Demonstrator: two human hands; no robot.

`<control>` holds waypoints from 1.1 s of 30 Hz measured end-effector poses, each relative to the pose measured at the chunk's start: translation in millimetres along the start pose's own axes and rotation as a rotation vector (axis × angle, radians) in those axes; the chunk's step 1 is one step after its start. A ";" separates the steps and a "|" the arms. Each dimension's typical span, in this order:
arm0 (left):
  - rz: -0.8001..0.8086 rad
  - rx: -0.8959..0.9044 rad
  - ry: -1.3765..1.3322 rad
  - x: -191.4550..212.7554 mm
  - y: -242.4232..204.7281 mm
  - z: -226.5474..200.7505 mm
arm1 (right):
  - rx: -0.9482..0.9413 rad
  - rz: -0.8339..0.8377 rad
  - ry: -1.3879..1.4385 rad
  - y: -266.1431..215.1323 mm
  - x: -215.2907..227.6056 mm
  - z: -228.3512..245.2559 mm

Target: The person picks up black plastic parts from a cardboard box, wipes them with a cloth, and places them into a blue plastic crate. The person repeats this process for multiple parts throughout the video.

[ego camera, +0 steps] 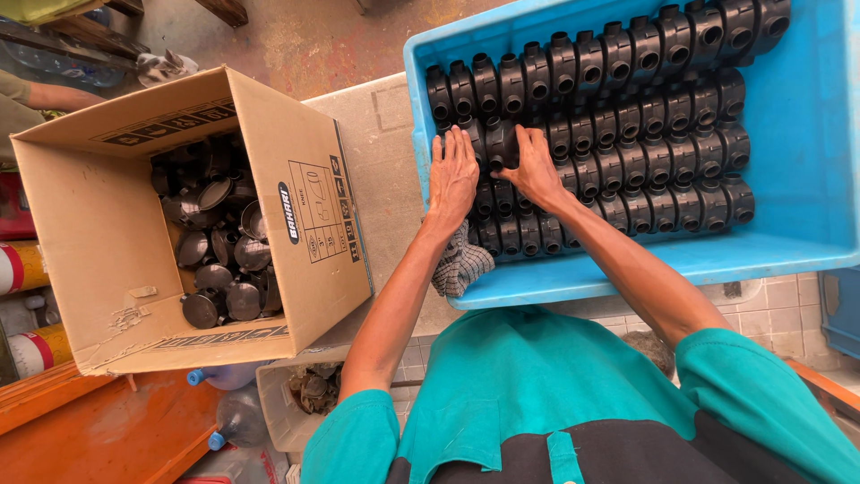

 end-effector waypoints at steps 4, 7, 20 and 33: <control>-0.020 0.004 -0.003 3.8 2.7 1.8 | -0.013 -0.003 0.077 8.0 5.9 8.9; -0.039 0.001 -0.028 -0.7 0.0 0.5 | -0.040 0.074 0.056 6.7 5.5 21.0; -0.048 -0.001 -0.097 2.0 2.0 0.1 | 0.031 0.024 -0.312 0.8 -1.0 20.5; -0.030 0.036 0.019 -7.2 -0.1 -0.2 | 0.036 0.053 -0.243 -3.3 4.0 13.6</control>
Point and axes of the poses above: each hand's wrist, its own y-axis towards the middle knuckle, its own x-axis out of the back of the hand, z = x × y, the point moved 9 cm from there along y, towards the middle knuckle, and after that the axes turned 3 degrees about x, right-handed, at the moved point
